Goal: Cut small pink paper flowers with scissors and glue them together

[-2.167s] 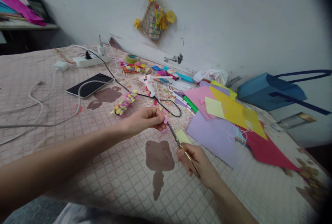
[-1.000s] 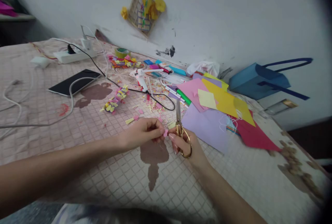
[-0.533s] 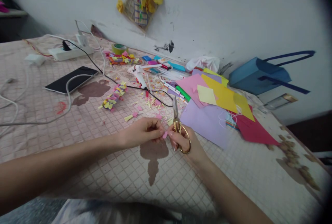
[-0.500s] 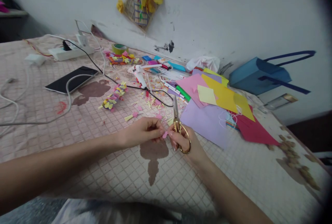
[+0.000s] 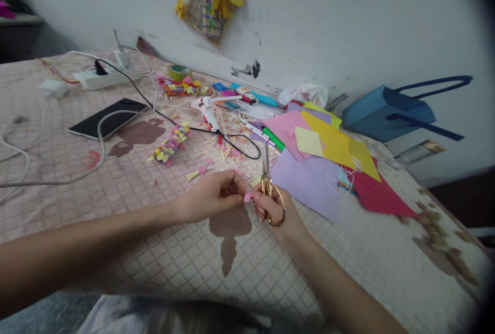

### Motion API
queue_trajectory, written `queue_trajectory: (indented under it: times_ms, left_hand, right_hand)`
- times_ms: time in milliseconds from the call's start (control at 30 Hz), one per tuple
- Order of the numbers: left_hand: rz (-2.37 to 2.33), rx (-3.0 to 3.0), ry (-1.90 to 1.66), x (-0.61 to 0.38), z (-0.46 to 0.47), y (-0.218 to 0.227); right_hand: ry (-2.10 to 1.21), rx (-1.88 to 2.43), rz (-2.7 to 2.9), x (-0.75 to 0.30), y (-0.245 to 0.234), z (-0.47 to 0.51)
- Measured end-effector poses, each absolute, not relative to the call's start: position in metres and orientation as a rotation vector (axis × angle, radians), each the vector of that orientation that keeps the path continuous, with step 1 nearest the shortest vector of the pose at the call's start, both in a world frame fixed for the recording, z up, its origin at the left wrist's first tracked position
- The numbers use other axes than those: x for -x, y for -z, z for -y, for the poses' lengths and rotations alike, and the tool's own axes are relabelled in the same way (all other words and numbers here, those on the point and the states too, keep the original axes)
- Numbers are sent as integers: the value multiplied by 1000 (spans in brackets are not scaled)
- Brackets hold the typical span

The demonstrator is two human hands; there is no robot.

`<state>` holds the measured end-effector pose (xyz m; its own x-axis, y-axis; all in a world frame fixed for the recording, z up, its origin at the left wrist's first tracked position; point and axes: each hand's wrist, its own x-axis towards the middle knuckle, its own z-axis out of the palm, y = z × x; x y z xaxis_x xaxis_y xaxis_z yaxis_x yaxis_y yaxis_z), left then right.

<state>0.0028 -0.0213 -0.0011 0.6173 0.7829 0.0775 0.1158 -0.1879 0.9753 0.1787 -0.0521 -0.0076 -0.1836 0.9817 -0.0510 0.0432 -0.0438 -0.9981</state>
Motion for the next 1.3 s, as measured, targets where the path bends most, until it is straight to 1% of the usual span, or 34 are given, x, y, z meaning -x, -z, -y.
queue_trajectory:
  times_ms: [100,167,300,433,633,767,1000,1300]
  left_hand:
    - [-778,-2102,-897,-2,25,-1]
    - [-740,-2330,-932,-1,26,-2]
    - [-690,-2475,-914,1,25,-1]
    - [-685,-2230,-951,2,24,-2]
    - [-784,-1409,-808,3,8,-2]
    - [-755,-1081,-752,8,-4,-4]
    - [-706,-1020,-587,21,-15,-11]
    - [-671,-1070,-413,27,-20,-11]
  right_hand:
    - [-1424,1142,1260,-178,8,51]
    - [-1460,1132,1217,-177,9,51]
    - [-1504,1098,1180,-176,14,50]
    - [-1558,1071,1162,-176,12,51]
    - [-1747,1063,1110,-180,6,55]
    - [-1737,1097,1266,-188,2,57]
    - [-1491,1375,1784,-207,-7,55]
    - [-1448,1395,2069,-220,-14,53]
